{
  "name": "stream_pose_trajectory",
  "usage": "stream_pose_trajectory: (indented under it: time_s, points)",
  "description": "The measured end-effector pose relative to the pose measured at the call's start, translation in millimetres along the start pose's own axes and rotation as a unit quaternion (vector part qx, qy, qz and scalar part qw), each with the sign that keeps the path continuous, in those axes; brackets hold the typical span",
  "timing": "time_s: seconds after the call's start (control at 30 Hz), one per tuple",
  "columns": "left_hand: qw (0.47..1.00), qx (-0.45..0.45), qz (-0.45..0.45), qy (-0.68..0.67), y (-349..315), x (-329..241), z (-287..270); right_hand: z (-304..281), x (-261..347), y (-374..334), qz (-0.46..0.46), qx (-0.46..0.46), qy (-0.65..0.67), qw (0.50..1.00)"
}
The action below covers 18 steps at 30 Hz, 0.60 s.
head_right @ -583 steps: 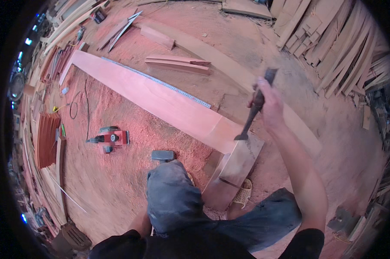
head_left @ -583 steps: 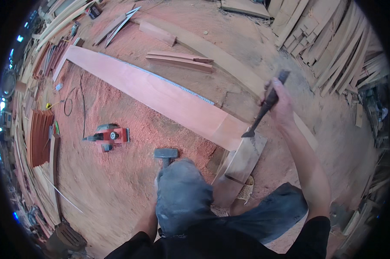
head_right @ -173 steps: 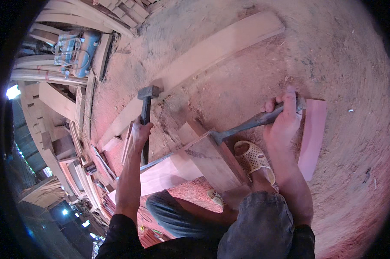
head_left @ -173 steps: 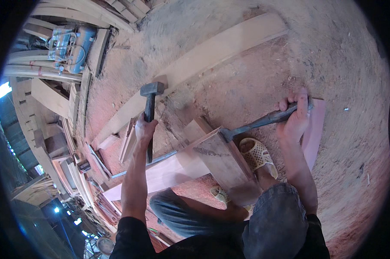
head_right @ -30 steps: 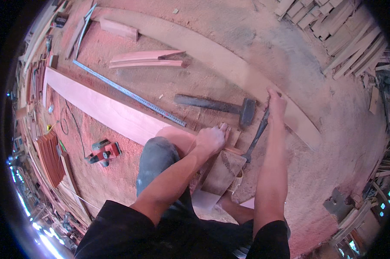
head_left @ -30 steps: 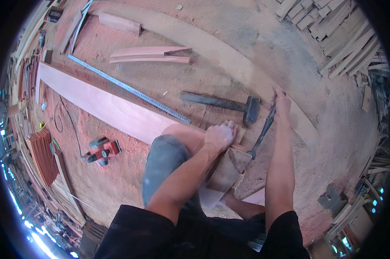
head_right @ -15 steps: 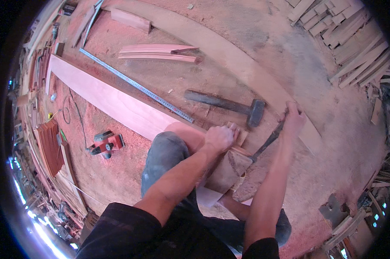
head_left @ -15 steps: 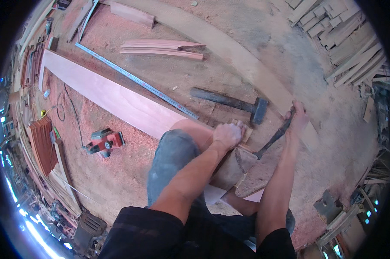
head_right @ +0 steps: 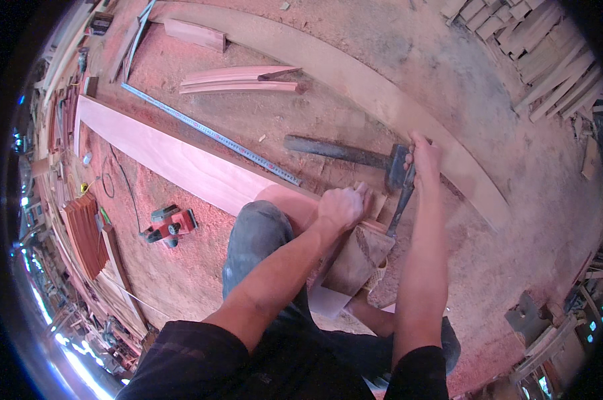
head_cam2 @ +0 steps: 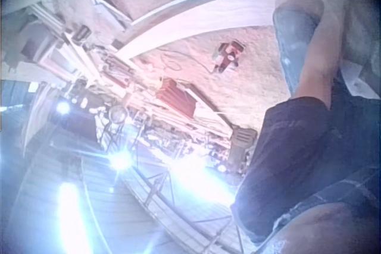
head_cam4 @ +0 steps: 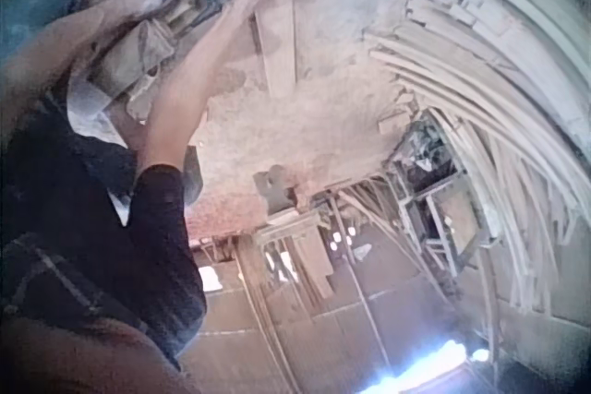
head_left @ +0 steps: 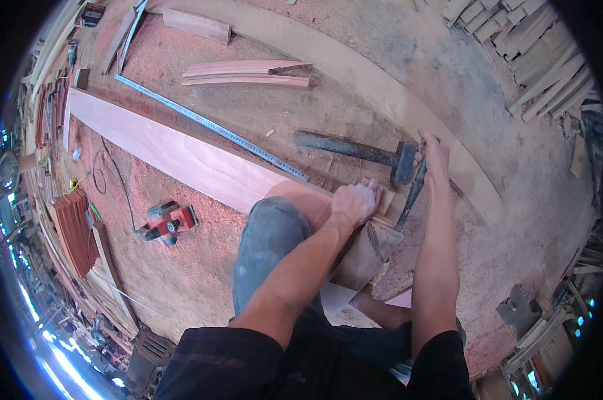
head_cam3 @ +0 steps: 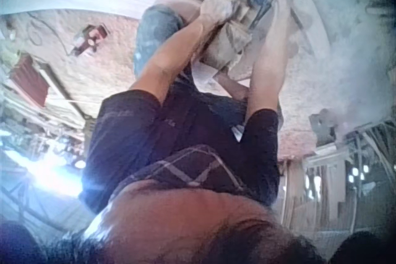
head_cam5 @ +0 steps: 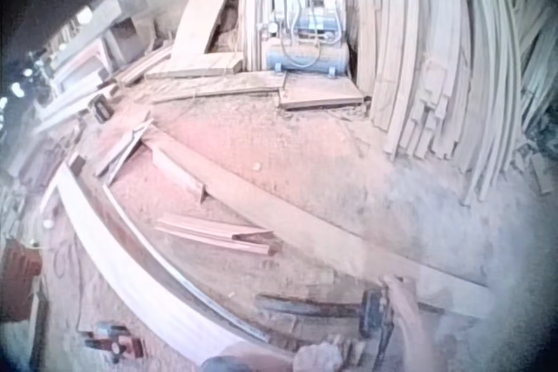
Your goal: The person opens a wooden box, removes a metal bar, and then uses a hammer and chisel to split a small block of wood. They then use an electric planer to smooth a long pinkish plank on the floor.
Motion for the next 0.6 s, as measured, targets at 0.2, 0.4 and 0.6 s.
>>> stream_pose_trajectory:
  time_s: [0.2, 0.4, 0.6]
  points:
    - [1.0, -0.01, 0.015, -0.023, 1.5, 3.5, 3.7, -1.0, 5.8, -12.7, -0.027, -0.035, 0.01, 0.999]
    - [0.999, -0.019, 0.024, -0.039, 2.5, 4.8, 10.3, -6.1, 13.1, -26.5, -0.051, -0.07, -0.011, 0.996]
    - [0.999, -0.023, 0.019, -0.041, -2.1, 3.4, 10.5, -5.8, 19.8, -39.1, -0.062, -0.072, 0.006, 0.995]
Point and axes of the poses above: each hand's wrist, its own y-axis towards the middle knuckle, its own z-axis out of the palm, x = y × z, the point moved 3 cm from there along y, towards the middle knuckle, and after that the axes turned 2 degrees about x, right-handed, at the moved point
